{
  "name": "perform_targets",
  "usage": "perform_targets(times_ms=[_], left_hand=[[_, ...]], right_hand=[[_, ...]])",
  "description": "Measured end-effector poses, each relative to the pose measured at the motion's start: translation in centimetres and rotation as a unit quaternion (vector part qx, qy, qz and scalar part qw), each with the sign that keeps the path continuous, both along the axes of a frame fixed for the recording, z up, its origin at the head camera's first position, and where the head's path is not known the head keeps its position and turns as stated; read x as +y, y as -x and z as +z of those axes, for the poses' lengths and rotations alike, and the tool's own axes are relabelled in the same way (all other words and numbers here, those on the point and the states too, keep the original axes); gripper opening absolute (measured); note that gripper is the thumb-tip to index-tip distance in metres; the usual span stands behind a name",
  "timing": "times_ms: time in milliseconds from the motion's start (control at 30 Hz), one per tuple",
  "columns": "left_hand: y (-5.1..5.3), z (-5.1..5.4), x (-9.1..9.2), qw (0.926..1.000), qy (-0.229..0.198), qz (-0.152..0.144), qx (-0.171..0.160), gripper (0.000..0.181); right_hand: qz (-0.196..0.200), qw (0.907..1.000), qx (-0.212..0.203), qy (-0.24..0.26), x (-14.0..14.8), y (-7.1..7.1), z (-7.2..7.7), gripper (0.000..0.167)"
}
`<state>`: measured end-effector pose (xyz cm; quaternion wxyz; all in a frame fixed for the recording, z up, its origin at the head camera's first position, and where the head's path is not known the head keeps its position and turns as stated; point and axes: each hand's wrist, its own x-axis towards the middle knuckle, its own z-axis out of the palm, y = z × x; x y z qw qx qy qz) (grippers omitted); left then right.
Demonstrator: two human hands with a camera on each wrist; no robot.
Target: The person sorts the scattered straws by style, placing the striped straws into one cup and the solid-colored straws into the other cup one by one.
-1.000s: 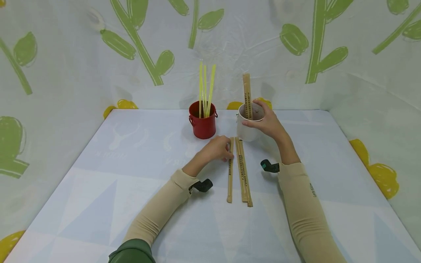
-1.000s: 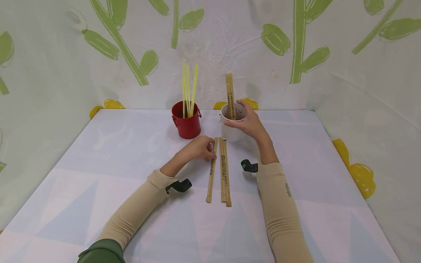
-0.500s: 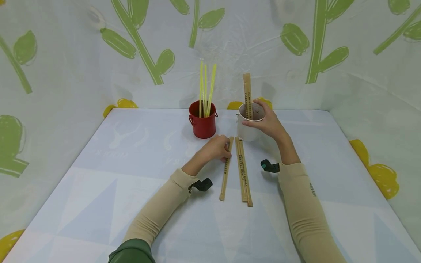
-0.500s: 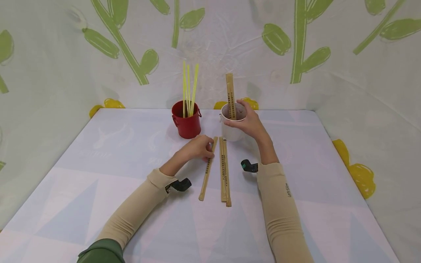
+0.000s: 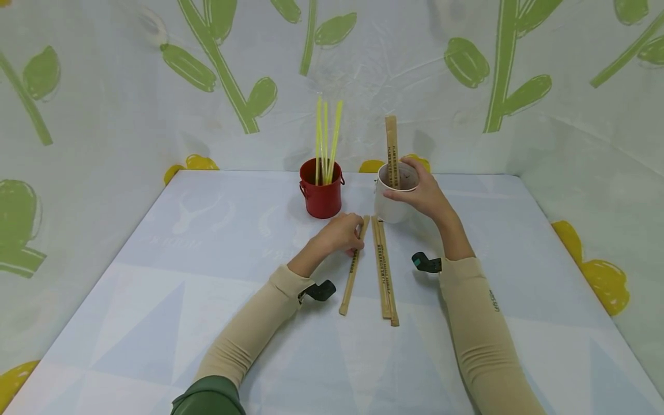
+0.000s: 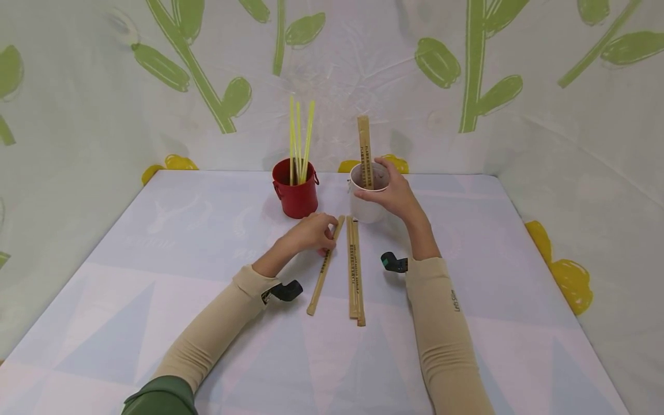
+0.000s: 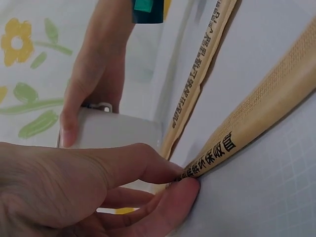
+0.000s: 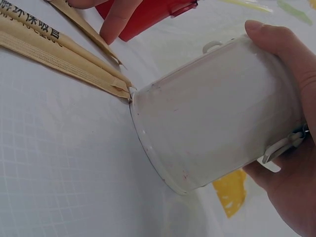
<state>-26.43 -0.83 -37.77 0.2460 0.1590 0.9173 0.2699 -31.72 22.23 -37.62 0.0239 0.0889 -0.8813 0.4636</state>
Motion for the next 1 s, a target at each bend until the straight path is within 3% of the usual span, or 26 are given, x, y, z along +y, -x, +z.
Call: perform_targets(times_ms=[167, 533, 1000], left_hand=[[-0.02, 0.00, 0.16, 0.9999, 0.005, 0.014, -0.003, 0.057], [-0.36, -0.13, 0.68, 0.9985, 0.042, 0.012, 0.033, 0.051], [-0.34, -0.24, 0.26, 0.9989, 0.024, -0.005, 0.039, 0.046]], right_hand=[[0.003, 1.0000, 0.007, 0.000, -0.02, -0.04, 0.02, 0.099], [0.007, 0.9999, 0.007, 0.007, 0.09, -0.11, 0.10, 0.097], [0.013, 0.9996, 0.018, 0.018, 0.07, -0.12, 0.00, 0.094]])
